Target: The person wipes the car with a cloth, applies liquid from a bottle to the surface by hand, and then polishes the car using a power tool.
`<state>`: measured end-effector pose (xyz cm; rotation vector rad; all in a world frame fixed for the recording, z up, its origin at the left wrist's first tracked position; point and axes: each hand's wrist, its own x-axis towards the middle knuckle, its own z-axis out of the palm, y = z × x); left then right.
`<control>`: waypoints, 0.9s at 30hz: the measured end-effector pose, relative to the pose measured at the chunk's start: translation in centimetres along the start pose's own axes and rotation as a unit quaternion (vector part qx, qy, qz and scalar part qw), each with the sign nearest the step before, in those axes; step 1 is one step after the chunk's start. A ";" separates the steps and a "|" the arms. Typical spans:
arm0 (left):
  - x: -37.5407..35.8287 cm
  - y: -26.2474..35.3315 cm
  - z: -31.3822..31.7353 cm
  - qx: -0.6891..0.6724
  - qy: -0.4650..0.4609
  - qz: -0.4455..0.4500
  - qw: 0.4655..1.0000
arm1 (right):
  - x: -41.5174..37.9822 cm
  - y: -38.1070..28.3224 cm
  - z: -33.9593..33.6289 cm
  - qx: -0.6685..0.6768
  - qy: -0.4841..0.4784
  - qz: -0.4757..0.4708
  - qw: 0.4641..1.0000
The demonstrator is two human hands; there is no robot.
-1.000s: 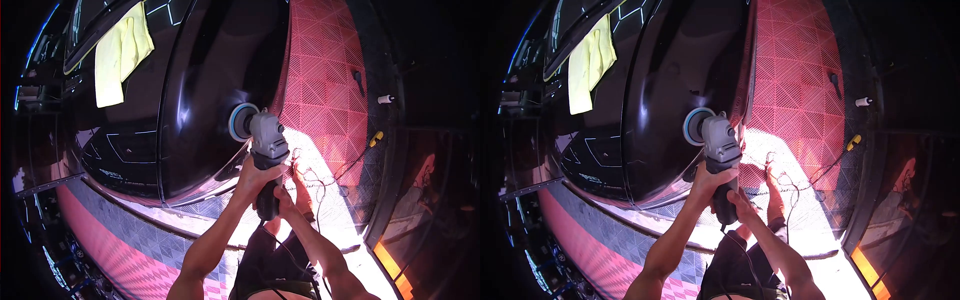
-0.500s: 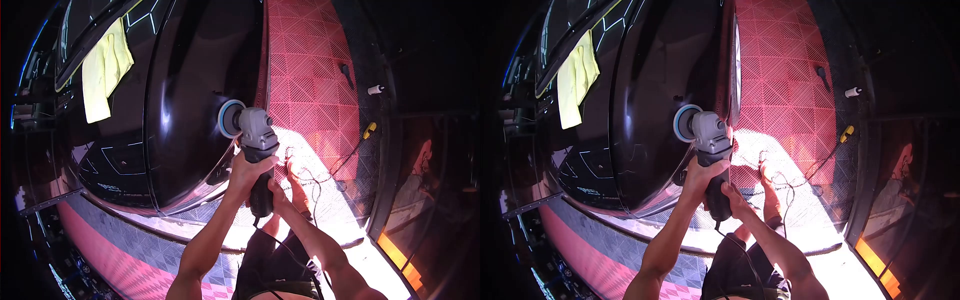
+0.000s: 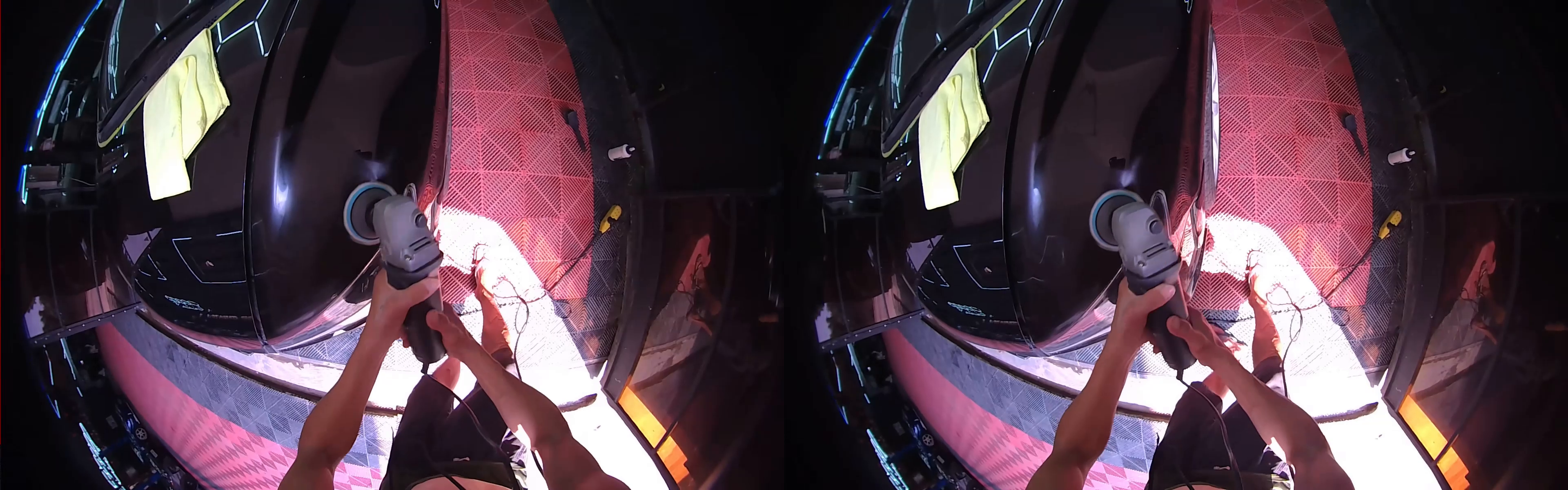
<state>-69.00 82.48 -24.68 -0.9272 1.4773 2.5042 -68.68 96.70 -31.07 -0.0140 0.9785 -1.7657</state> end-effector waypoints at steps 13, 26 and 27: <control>3.3 2.9 3.1 0.048 -0.020 0.083 0.995 | 1.7 -3.5 -1.7 0.031 0.045 0.017 0.998; -4.5 -5.6 -6.6 0.038 0.005 0.011 0.999 | -1.5 5.9 2.3 -0.066 0.007 -0.011 0.998; -4.0 -4.5 -5.9 0.055 0.005 0.004 0.998 | -1.4 4.9 3.2 -0.030 0.036 -0.022 0.999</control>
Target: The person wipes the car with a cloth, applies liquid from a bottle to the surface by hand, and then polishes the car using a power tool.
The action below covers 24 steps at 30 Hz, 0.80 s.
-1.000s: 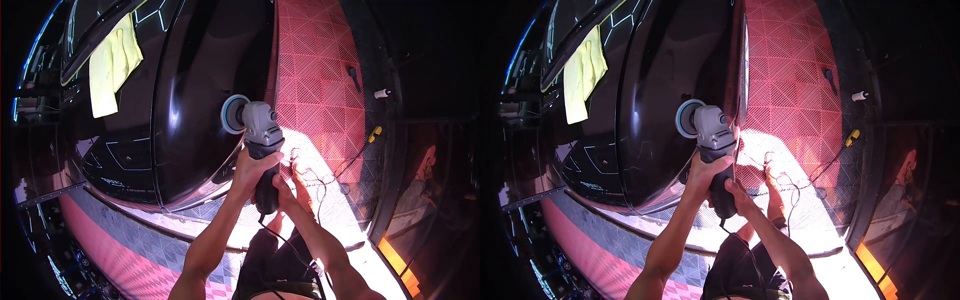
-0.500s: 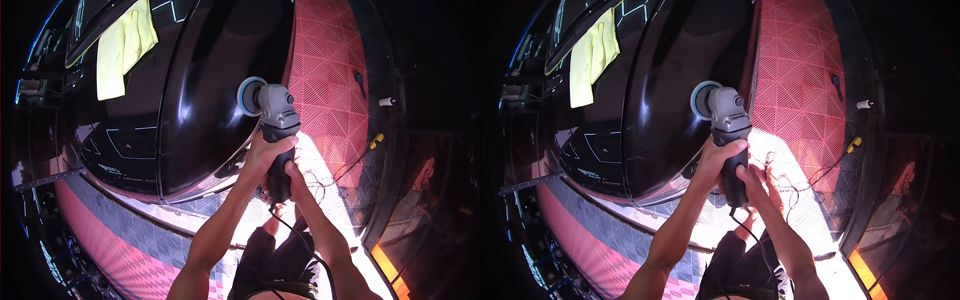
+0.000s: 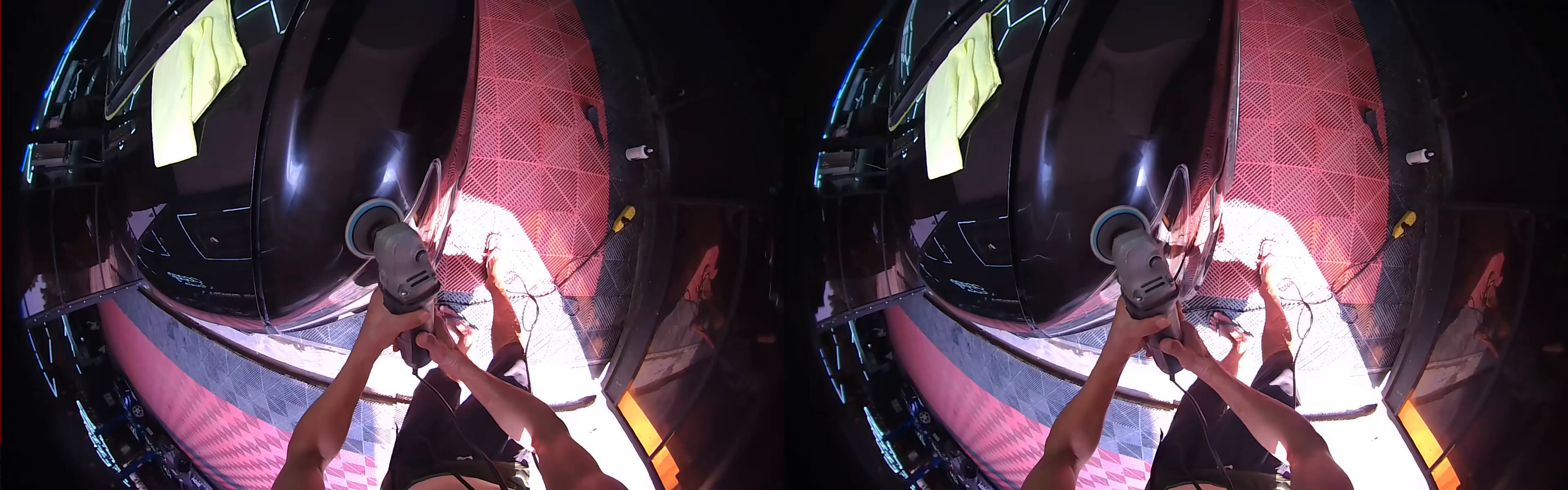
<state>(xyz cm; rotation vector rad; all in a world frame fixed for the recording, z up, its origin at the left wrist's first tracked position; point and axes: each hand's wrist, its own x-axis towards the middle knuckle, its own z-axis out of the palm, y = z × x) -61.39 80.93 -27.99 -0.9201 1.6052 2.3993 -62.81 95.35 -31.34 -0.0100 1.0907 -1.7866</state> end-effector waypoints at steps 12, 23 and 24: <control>-2.4 0.4 -3.0 0.096 -0.011 -0.044 0.994 | 0.6 6.0 2.8 0.132 -0.062 -0.010 0.989; 3.6 5.2 3.3 0.125 -0.018 -0.052 0.991 | 2.2 -0.1 0.1 0.150 0.010 -0.058 0.987; 3.7 5.3 3.8 0.124 -0.020 -0.044 0.991 | 2.0 -0.2 0.0 0.151 0.005 -0.053 0.987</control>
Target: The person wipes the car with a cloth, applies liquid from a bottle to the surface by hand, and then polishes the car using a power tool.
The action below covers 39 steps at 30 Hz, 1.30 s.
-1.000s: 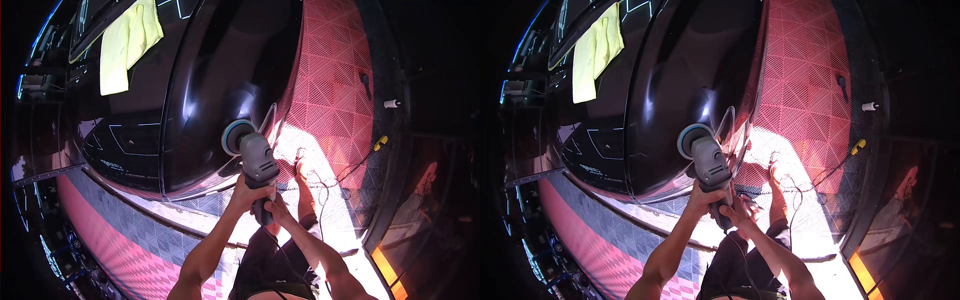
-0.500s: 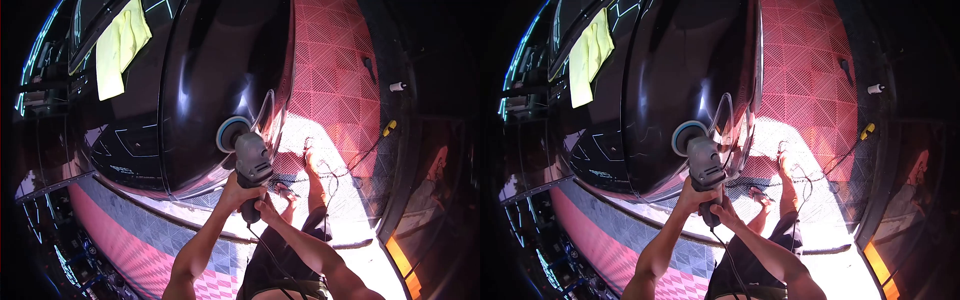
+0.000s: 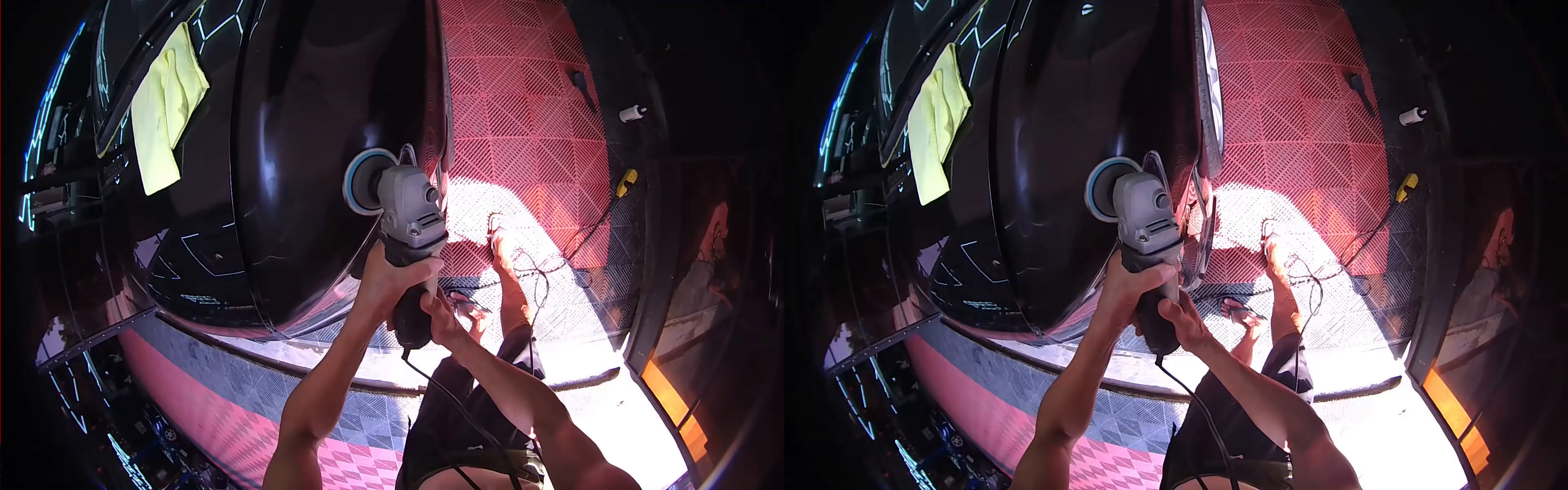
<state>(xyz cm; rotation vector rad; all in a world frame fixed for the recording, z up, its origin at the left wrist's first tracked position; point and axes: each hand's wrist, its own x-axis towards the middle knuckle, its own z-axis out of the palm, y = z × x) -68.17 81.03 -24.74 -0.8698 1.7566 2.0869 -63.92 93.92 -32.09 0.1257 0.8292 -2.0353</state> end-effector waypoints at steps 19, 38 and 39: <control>-5.4 -7.0 -6.9 -0.003 -0.008 -0.040 0.999 | -1.1 10.2 0.8 -0.024 -0.017 -0.008 1.000; -4.3 -2.7 -4.1 -0.033 0.031 -0.038 0.998 | -0.9 5.7 2.2 0.066 -0.055 0.014 0.996; -3.6 -2.0 -3.8 -0.005 0.029 -0.052 0.998 | -0.4 5.2 1.9 0.064 -0.063 0.012 0.996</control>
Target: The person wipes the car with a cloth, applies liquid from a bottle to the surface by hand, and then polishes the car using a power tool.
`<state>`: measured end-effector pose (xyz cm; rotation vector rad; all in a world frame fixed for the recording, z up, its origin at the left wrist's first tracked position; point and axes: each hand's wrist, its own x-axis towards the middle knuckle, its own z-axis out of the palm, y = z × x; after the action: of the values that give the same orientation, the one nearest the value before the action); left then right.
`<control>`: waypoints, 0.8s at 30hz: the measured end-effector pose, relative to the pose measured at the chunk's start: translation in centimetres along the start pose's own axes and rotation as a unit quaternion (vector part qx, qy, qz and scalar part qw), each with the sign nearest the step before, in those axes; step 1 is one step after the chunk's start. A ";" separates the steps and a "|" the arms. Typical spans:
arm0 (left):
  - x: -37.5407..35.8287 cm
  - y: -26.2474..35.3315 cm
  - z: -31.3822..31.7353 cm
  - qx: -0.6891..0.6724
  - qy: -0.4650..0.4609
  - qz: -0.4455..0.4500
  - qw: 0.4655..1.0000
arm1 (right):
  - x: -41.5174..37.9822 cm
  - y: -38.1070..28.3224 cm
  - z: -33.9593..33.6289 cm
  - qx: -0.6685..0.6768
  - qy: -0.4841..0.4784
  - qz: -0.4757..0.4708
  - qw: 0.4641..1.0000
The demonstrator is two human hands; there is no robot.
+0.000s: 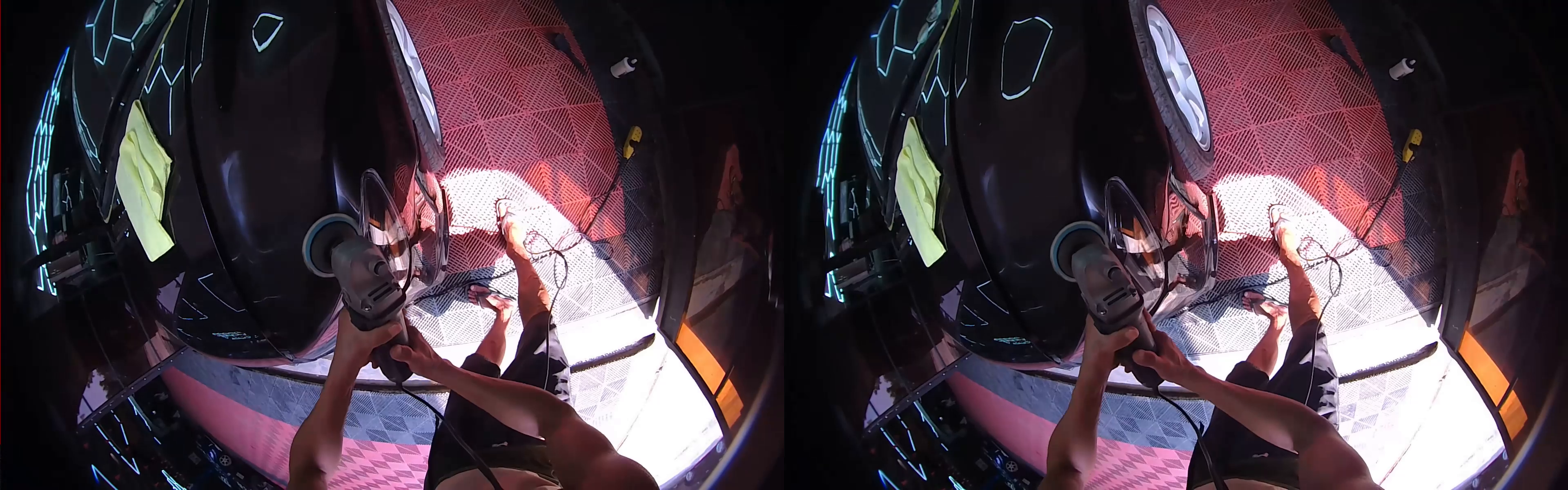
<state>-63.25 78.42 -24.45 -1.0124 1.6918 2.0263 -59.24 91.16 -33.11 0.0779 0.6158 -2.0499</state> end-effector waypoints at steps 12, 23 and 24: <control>0.3 -2.2 1.4 -0.238 -0.062 0.072 0.967 | -1.3 -5.3 -2.0 -0.320 0.021 0.058 0.946; 4.2 7.3 5.4 -0.299 -0.053 0.140 0.942 | 3.2 -17.6 1.5 -0.230 0.009 0.120 0.966; 4.4 7.5 5.4 -0.308 -0.053 0.150 0.938 | 3.6 -18.2 1.9 -0.251 0.019 0.120 0.960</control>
<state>-72.89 80.76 -21.76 -0.8165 1.2267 2.8584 -75.78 95.01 -25.34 -0.1015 1.0781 -1.6127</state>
